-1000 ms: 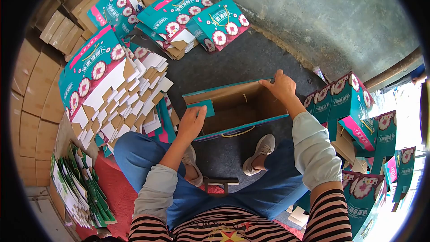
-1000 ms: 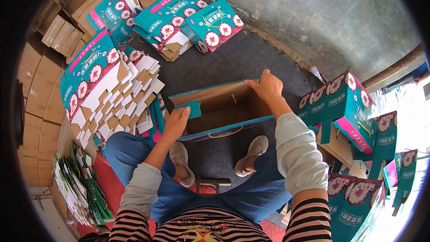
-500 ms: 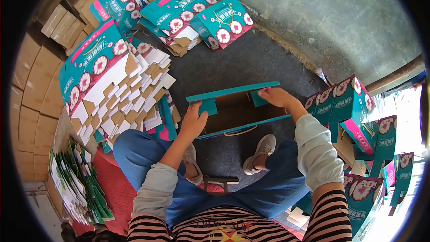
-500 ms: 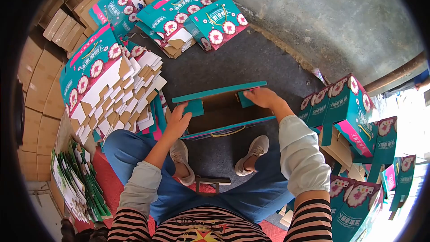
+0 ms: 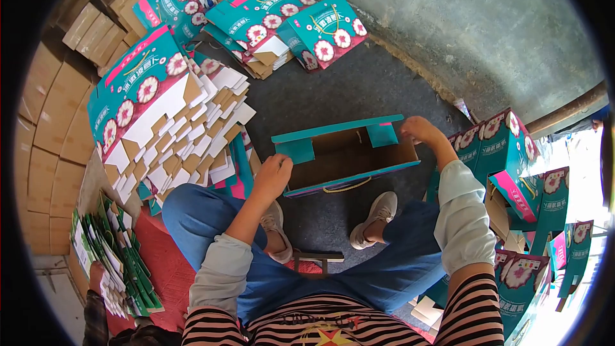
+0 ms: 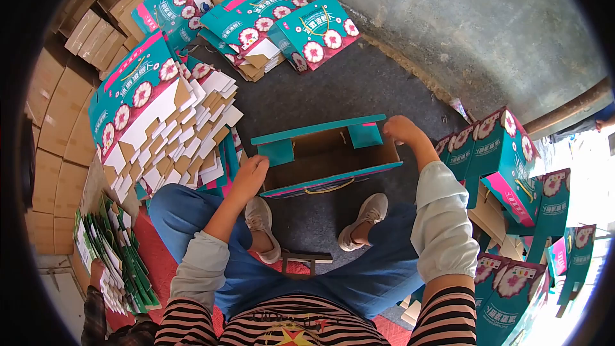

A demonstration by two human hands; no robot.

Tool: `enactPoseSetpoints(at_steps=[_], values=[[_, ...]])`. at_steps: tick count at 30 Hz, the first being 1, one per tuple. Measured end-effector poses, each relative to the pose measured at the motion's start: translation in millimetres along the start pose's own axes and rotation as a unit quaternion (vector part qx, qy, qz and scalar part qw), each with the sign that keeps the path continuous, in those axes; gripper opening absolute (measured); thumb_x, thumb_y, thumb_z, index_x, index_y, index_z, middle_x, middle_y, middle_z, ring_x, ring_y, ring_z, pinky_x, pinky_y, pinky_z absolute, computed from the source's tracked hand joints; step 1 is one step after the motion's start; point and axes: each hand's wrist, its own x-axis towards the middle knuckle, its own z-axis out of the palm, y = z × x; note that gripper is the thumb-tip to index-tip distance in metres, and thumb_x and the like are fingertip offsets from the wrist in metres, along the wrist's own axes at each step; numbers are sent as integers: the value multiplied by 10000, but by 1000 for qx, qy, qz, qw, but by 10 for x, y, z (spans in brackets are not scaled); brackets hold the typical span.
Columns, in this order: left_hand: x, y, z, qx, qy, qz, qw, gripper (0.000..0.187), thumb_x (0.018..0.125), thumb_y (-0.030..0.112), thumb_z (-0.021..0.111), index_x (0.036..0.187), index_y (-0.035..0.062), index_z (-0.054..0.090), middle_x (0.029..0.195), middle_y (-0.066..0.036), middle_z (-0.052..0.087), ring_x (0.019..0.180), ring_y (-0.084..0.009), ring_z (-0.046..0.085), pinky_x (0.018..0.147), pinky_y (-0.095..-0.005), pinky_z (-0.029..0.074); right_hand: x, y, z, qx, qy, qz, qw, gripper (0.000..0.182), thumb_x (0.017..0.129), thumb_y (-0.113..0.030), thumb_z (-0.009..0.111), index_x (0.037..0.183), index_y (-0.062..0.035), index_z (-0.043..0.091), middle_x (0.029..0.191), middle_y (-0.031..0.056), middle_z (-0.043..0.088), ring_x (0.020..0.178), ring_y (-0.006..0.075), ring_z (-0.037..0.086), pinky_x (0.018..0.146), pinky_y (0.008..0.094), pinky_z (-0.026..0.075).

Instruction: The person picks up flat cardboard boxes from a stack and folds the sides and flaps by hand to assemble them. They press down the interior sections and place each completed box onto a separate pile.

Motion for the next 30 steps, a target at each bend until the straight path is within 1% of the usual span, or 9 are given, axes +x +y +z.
enactPoseSetpoints(at_steps=[1, 2, 4, 8, 11, 17, 23, 27, 30], values=[[-23, 15, -34, 0, -7, -8, 1000, 433, 894, 327, 427, 1049, -27, 622, 1037, -230, 617, 1009, -373, 576, 900, -402, 434, -94, -141, -37, 52, 29, 80, 995, 317, 830, -281, 589, 975, -3, 636, 983, 146, 647, 913, 267, 630, 837, 386, 486], [-54, 34, -69, 0, -14, -16, 1000, 434, 897, 328, 421, 1047, -26, 620, 1036, -231, 616, 1008, -372, 577, 896, -401, 434, -175, -214, 17, -47, 147, -9, 988, 315, 818, -279, 618, 1002, -22, 624, 1010, 138, 634, 938, 283, 618, 842, 395, 483], [-78, 38, -98, -6, -25, -29, 999, 434, 902, 332, 412, 1045, -25, 615, 1032, -231, 617, 1003, -372, 580, 888, -397, 435, -340, -342, 202, -239, 362, -184, 882, 346, 795, -274, 675, 1055, -59, 600, 1065, 123, 609, 987, 314, 594, 851, 415, 478], [-103, -6, -106, -7, -20, -27, 999, 437, 910, 340, 404, 1052, -23, 603, 1009, -228, 626, 982, -375, 590, 868, -395, 440, -295, -581, 389, -381, 160, -218, 884, 508, 722, -337, 769, 1099, -79, 547, 1067, 100, 583, 1045, 292, 570, 905, 412, 452], [-131, -40, -82, -7, -16, -19, 1000, 430, 913, 342, 400, 1044, -17, 596, 992, -230, 632, 960, -377, 599, 845, -403, 447, -211, -634, 493, -394, 120, -207, 888, 487, 746, -362, 747, 1083, -79, 538, 1092, 103, 581, 1063, 295, 559, 895, 413, 453], [-120, -73, -170, 26, -31, -37, 999, 387, 915, 329, 406, 1004, 3, 595, 934, -230, 643, 909, -387, 613, 784, -430, 460, -125, -475, 696, -423, 85, -240, 869, 728, 764, -501, 695, 1292, -59, 463, 1219, 120, 542, 1133, 314, 523, 932, 450, 428], [-166, -29, -218, 35, 2, -29, 999, 342, 902, 297, 436, 1000, 15, 603, 900, -212, 649, 871, -374, 623, 756, -427, 468, -189, -531, 770, -366, 63, -183, 910, 946, 748, -660, 611, 1431, -66, 333, 1428, 189, 372, 1315, 373, 350, 1077, 485, 316], [-169, -17, -175, 42, 40, 31, 998, 356, 925, 316, 446, 987, 2, 602, 902, -190, 638, 837, -347, 623, 742, -407, 472, -102, -549, 743, -360, 45, -179, 915, 922, 703, -555, 726, 1398, -66, 368, 1329, 178, 450, 1237, 358, 425, 1012, 462, 400], [-175, 76, -168, -21, 2, 23, 1000, 410, 951, 365, 447, 986, -14, 599, 872, -177, 622, 799, -311, 616, 721, -382, 474, -109, -632, 781, -396, 54, -174, 900, 884, 648, -462, 810, 1333, -58, 423, 1229, 152, 514, 1164, 341, 484, 951, 431, 452]])
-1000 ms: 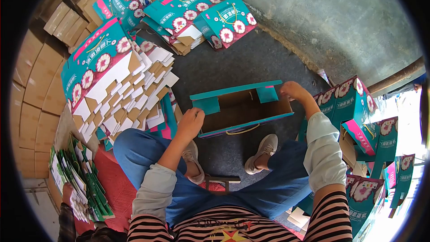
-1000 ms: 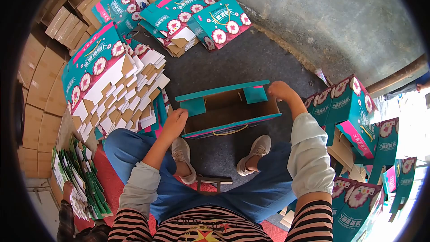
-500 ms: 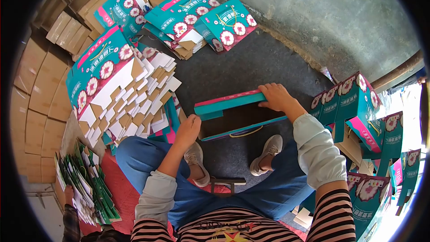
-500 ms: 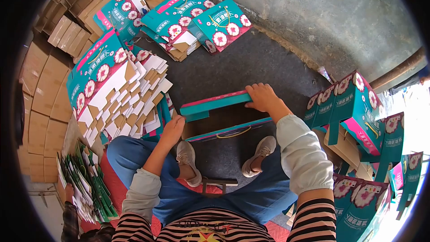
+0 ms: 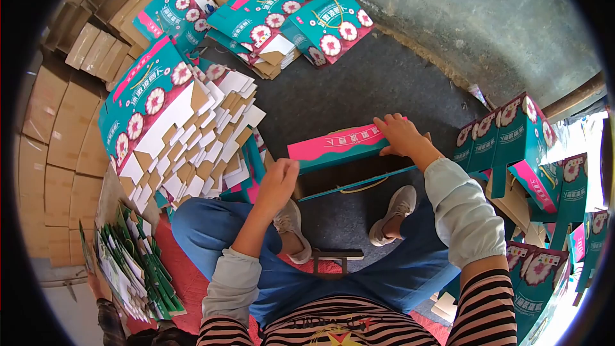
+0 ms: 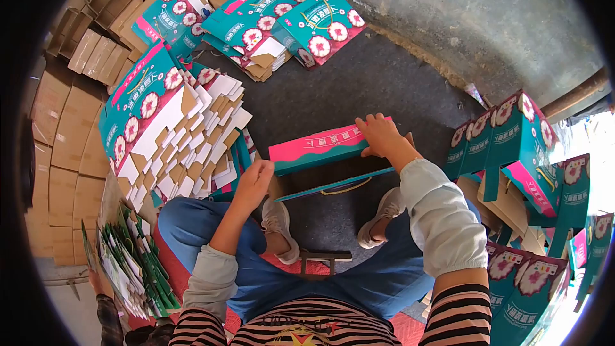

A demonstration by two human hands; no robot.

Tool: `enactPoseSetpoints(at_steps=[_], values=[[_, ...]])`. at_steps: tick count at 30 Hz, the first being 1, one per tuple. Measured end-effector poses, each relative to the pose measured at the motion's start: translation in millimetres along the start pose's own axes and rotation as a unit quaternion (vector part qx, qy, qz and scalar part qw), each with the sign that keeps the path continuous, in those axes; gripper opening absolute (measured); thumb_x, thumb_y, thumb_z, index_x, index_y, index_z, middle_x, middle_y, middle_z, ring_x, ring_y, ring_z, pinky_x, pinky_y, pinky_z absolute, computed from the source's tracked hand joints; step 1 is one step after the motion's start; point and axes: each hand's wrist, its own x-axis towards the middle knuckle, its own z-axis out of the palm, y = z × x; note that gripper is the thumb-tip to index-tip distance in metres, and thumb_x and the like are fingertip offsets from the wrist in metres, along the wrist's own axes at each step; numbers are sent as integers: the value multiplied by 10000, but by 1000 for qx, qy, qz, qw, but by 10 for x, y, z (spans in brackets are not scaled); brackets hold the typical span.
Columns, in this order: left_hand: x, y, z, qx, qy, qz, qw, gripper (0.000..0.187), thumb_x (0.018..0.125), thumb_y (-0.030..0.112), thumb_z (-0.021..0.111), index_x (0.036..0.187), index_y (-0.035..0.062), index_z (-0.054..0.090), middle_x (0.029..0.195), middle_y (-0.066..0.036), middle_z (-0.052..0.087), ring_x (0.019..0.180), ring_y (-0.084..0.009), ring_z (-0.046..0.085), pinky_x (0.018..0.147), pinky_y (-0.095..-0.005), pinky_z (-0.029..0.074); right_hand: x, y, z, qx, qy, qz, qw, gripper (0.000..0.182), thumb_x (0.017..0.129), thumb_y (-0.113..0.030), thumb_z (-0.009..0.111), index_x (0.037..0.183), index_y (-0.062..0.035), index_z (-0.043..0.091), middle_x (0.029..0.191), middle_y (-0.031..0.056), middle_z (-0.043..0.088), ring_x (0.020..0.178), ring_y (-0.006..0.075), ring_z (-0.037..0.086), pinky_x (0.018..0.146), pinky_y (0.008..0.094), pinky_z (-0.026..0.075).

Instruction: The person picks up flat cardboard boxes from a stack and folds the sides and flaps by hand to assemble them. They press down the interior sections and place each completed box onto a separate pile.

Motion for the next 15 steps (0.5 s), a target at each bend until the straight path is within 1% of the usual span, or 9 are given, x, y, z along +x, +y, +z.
enactPoseSetpoints(at_steps=[2, 3, 4, 6, 7, 10, 13, 15], values=[[24, 68, 36, -75, -51, -32, 995, 440, 955, 395, 459, 991, -20, 601, 871, -178, 614, 787, -286, 612, 708, -367, 472, 32, -68, -29, -12, 7, 8, 1000, 859, 619, -401, 845, 1300, -61, 444, 1187, 143, 532, 1139, 335, 500, 923, 407, 472], [31, 85, 42, -112, -75, -48, 990, 455, 958, 410, 464, 993, -22, 602, 870, -179, 609, 782, -273, 611, 702, -360, 471, 58, -83, -5, -15, 16, 8, 1000, 852, 618, -397, 845, 1293, -63, 448, 1180, 143, 533, 1136, 333, 500, 922, 405, 472], [64, -22, 92, -148, -97, -50, 983, 376, 933, 353, 544, 1001, -10, 613, 879, -173, 577, 765, -255, 603, 691, -346, 471, 66, -72, 28, -19, 25, 7, 999, 844, 617, -394, 844, 1287, -64, 451, 1173, 142, 534, 1133, 332, 501, 920, 404, 472], [123, -93, 109, 11, -116, 39, 992, 328, 906, 309, 600, 1086, 34, 607, 936, -134, 564, 772, -223, 605, 694, -342, 489, 69, -68, 76, -22, 43, 6, 999, 839, 615, -386, 846, 1282, -66, 452, 1164, 142, 533, 1131, 329, 501, 915, 402, 476], [149, -111, 114, 90, -125, 83, 985, 330, 893, 287, 629, 1128, 56, 605, 964, -114, 558, 776, -207, 605, 695, -341, 498, 65, -65, 97, -21, 52, 6, 998, 841, 613, -381, 847, 1284, -66, 451, 1161, 141, 531, 1133, 328, 500, 912, 402, 480], [162, -132, 178, 185, -117, 148, 964, 353, 823, 234, 700, 1123, 82, 592, 967, -113, 531, 825, -254, 600, 731, -366, 495, 44, -81, 122, -15, 68, 10, 998, 848, 612, -368, 850, 1291, -66, 443, 1163, 141, 522, 1141, 329, 495, 900, 400, 493], [152, -148, 253, 230, -106, 194, 948, 385, 790, 215, 722, 1130, 118, 571, 997, -108, 532, 901, -284, 589, 732, -388, 498, 29, -82, 136, -17, 70, 17, 997, 856, 614, -360, 850, 1301, -68, 431, 1173, 143, 513, 1152, 331, 489, 889, 403, 504], [147, -154, 255, 233, -103, 190, 948, 401, 782, 201, 725, 1140, 133, 558, 1005, -105, 527, 926, -296, 582, 741, -398, 496, 38, -94, 150, -15, 73, 20, 997, 862, 615, -355, 851, 1308, -71, 423, 1175, 143, 511, 1159, 331, 485, 888, 405, 506]])
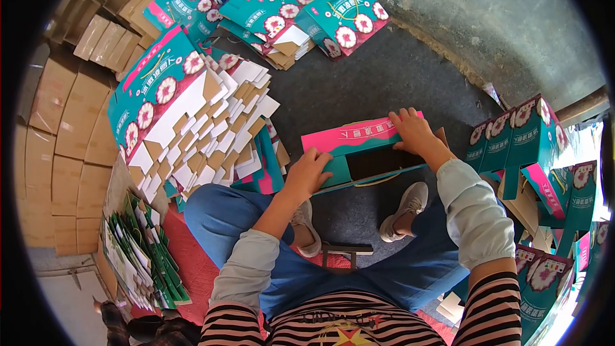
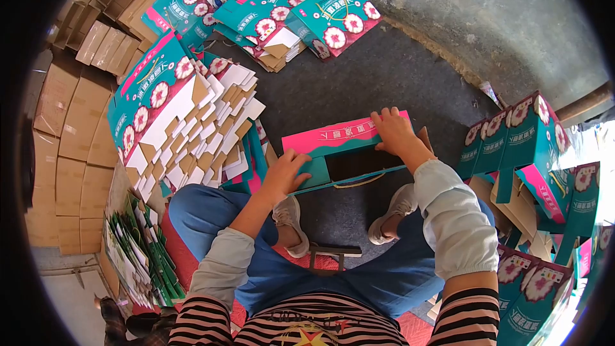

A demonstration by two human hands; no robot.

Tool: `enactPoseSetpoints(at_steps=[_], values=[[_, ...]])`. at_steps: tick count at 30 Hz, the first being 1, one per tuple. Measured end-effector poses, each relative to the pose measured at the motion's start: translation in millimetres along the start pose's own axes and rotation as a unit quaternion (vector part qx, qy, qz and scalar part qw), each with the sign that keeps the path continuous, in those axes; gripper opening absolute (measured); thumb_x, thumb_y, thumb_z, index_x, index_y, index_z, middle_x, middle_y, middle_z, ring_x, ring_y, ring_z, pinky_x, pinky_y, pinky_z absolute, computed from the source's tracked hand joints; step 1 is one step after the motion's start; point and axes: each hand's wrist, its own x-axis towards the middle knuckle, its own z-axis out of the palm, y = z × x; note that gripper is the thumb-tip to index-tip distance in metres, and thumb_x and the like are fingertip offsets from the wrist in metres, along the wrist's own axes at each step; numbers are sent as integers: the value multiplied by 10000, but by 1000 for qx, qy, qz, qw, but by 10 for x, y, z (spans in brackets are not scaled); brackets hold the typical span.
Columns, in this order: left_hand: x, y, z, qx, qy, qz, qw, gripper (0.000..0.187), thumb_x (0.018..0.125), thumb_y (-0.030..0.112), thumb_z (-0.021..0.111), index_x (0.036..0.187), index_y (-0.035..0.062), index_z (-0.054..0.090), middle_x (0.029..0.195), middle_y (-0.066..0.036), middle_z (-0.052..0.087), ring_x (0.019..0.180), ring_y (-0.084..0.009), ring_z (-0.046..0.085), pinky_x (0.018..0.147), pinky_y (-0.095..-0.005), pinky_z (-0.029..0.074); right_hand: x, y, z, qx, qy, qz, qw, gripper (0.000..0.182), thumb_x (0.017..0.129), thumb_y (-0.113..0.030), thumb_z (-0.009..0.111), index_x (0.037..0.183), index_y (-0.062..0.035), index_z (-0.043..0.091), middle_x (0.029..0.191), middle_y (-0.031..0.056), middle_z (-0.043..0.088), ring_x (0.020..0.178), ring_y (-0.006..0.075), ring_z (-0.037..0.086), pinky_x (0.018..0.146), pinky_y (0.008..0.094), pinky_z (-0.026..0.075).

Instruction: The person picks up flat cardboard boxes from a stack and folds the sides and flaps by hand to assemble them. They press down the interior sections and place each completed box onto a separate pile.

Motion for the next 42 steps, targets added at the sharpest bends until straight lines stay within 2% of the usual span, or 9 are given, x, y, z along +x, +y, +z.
enactPoseSetpoints(at_steps=[8, 14, 15, 18, 21, 28, 34, 37, 42], values=[[7, -12, 30, -1, 12, -3, 1000, 439, 740, 157, 748, 1131, 127, 551, 994, -116, 525, 930, -321, 589, 763, -409, 505, -47, 235, -383, -46, -13, 19, 999, 664, 743, -394, 747, 1260, -62, 494, 1110, 149, 584, 1043, 321, 577, 838, 411, 521], [15, -65, 32, -15, 15, 11, 1000, 439, 745, 153, 745, 1138, 127, 549, 992, -120, 527, 928, -324, 590, 767, -410, 503, -214, 668, -570, 359, -199, 239, 880, 544, 903, -523, 504, 1092, -19, 581, 928, 182, 670, 854, 310, 668, 769, 424, 532], [14, -53, 13, -16, 12, 11, 1000, 443, 744, 148, 745, 1140, 126, 548, 988, -122, 529, 927, -326, 590, 768, -410, 502, -291, 659, -446, 475, -230, 198, 826, 696, 901, -627, 439, 1203, -12, 560, 1098, 210, 642, 1049, 330, 619, 898, 439, 484], [12, -72, -5, -31, 11, 11, 999, 392, 776, 177, 724, 1127, 112, 561, 990, -132, 536, 930, -333, 588, 771, -407, 498, -454, 424, -373, 353, -227, 85, 904, 809, 872, -701, 407, 1315, -32, 509, 1259, 229, 559, 1212, 334, 514, 1030, 429, 383], [19, -125, -12, -114, 13, -26, 993, 309, 855, 258, 653, 1089, 70, 581, 982, -138, 545, 912, -317, 590, 766, -395, 489, -481, 448, -532, 369, -346, 4, 863, 931, 805, -781, 417, 1384, -53, 446, 1407, 227, 431, 1354, 345, 351, 1121, 429, 251], [-30, -192, 1, -453, 69, -226, 860, 428, 966, 384, 468, 1068, -14, 588, 972, -132, 565, 898, -242, 572, 770, -359, 471, -388, 524, -465, 330, -279, 31, 901, 937, 744, -748, 555, 1310, -4, 492, 1374, 212, 466, 1241, 348, 478, 991, 434, 406], [-80, -302, 377, 0, 140, -219, 966, 657, 902, 571, 509, 1305, 53, 473, 1215, -143, 554, 1133, -280, 535, 843, -368, 506, -291, 398, 192, 173, 70, 218, 958, 765, 709, -603, 712, 1158, 7, 605, 1075, 213, 643, 1081, 345, 596, 947, 407, 449], [-4, -211, 127, -416, -121, -376, 819, 798, 832, 598, 600, 1411, 116, 338, 1349, -153, 469, 1275, -329, 429, 834, -466, 539, -367, 467, -58, 462, -94, 181, 863, 895, 668, -620, 734, 1257, 19, 520, 1175, 256, 596, 1124, 362, 574, 965, 408, 440], [-5, -304, 148, -488, -133, -370, 779, 873, 824, 573, 627, 1459, 141, 213, 1415, -181, 370, 1231, -375, 463, 784, -546, 549, -187, 661, 553, 378, -60, 233, 894, 955, 650, -637, 737, 1224, 86, 494, 1137, 269, 609, 1098, 375, 588, 913, 416, 470]])
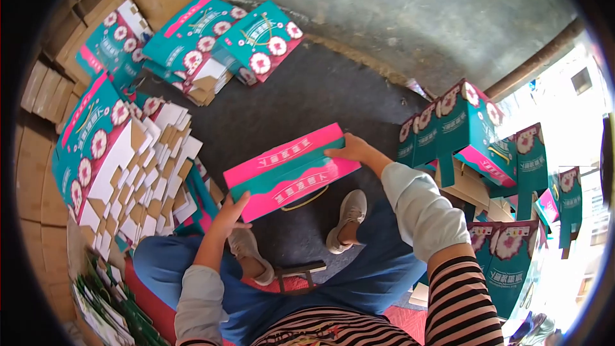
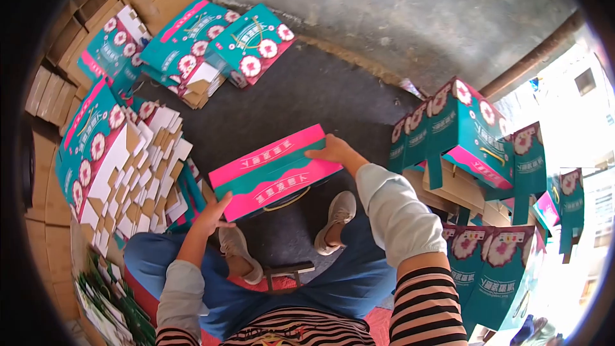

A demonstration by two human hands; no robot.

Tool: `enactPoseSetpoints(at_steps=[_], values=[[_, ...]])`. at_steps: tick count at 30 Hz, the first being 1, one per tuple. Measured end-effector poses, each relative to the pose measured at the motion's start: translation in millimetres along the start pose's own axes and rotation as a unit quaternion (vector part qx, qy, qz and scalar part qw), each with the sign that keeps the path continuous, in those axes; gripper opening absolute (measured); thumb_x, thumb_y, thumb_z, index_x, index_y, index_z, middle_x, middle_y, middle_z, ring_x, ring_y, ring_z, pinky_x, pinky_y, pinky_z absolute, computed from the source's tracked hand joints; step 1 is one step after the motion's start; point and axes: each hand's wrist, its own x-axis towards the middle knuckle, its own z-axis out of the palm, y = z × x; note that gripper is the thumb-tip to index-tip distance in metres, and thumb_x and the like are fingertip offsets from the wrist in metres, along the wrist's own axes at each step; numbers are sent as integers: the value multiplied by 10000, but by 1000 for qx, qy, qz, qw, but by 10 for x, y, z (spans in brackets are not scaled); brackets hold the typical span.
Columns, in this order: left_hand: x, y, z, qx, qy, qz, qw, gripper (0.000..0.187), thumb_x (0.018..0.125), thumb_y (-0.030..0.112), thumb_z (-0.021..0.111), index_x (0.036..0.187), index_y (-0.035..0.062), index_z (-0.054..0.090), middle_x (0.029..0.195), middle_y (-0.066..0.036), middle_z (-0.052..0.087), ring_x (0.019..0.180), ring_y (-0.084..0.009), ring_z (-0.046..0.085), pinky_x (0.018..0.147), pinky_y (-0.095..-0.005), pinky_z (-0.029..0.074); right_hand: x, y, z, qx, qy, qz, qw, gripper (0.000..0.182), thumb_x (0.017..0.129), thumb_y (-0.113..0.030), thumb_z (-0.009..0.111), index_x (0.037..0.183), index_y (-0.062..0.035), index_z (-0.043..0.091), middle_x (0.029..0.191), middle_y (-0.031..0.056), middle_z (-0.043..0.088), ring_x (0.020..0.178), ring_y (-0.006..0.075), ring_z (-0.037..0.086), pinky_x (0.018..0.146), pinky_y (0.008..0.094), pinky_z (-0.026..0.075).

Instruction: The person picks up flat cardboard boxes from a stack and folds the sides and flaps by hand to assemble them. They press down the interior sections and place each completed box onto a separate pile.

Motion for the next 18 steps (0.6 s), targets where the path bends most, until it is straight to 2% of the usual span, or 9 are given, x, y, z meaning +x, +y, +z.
enactPoseSetpoints(at_steps=[3, 6, 9, 10, 11, 12, 15, 17, 18], values=[[-12, -48, 3, -11, 39, 22, 999, 860, 835, 565, 620, 1457, 128, 218, 1400, -175, 386, 1230, -384, 464, 786, -567, 540, -151, -292, -230, -50, 33, -17, 998, 949, 648, -629, 743, 1203, 98, 491, 1103, 275, 615, 1068, 390, 595, 895, 426, 474], [-263, 329, 220, -33, 81, 147, 985, 751, 882, 462, 616, 1424, 89, 255, 1363, -173, 411, 1184, -331, 509, 811, -527, 543, -450, -563, -740, -64, 124, -61, 988, 887, 661, -589, 753, 1186, 78, 498, 1059, 269, 626, 1018, 398, 609, 867, 431, 479], [10, 459, 367, 120, 137, 403, 897, 602, 916, 323, 614, 1358, 33, 327, 1299, -167, 458, 1111, -248, 554, 853, -419, 524, -1072, -705, -1406, -53, 336, -190, 921, 721, 712, -474, 767, 1170, 24, 520, 989, 226, 655, 941, 390, 634, 807, 428, 492], [-29, 607, 534, 87, 124, 445, 883, 554, 914, 274, 621, 1328, 19, 358, 1265, -159, 482, 1080, -223, 564, 867, -379, 500, -1481, -837, -1645, 18, 311, -139, 940, 633, 759, -361, 774, 1203, 12, 521, 897, 119, 632, 745, 190, 583, 672, 348, 466], [-94, 815, 804, 52, 111, 486, 865, 506, 911, 225, 629, 1299, 5, 389, 1232, -151, 505, 1049, -197, 574, 881, -339, 477, -1765, -796, -1780, 65, 347, -154, 923, 579, 779, -273, 772, 1234, -17, 520, 908, 68, 601, 752, 114, 493, 673, 280, 436], [-151, 999, 1102, -3, 82, 508, 857, 504, 900, 213, 644, 1293, 9, 402, 1213, -148, 519, 1057, -200, 571, 893, -333, 460, -1955, -592, -1860, 57, 416, -224, 879, 546, 807, -215, 753, 1254, -22, 506, 996, 41, 603, 834, 115, 527, 737, 269, 448], [-256, 1590, 1912, 0, -24, 565, 825, 557, 853, 171, 682, 1310, 4, 409, 1290, -196, 482, 1217, -321, 483, 1032, -405, 366, -2538, 179, -2006, 159, 517, -200, 817, 556, 833, -31, 678, 1328, -14, 426, 1146, 61, 544, 1000, 150, 552, 863, 292, 459], [-271, 1916, 2454, 113, -32, 643, 757, 641, 840, 226, 689, 1350, -19, 389, 1392, -285, 376, 1331, -413, 335, 1096, -436, 276, -2897, 838, -2082, 197, 539, -168, 801, 556, 870, -21, 623, 1359, -19, 358, 1218, 89, 502, 1035, 169, 543, 890, 303, 454], [-256, 2013, 2780, 102, -7, 701, 705, 736, 818, 186, 707, 1406, -1, 305, 1400, -253, 385, 1318, -365, 385, 1076, -405, 322, -3016, 1186, -2081, 192, 581, -148, 777, 546, 892, -43, 614, 1365, -24, 343, 1195, 73, 506, 1007, 154, 546, 867, 289, 460]])
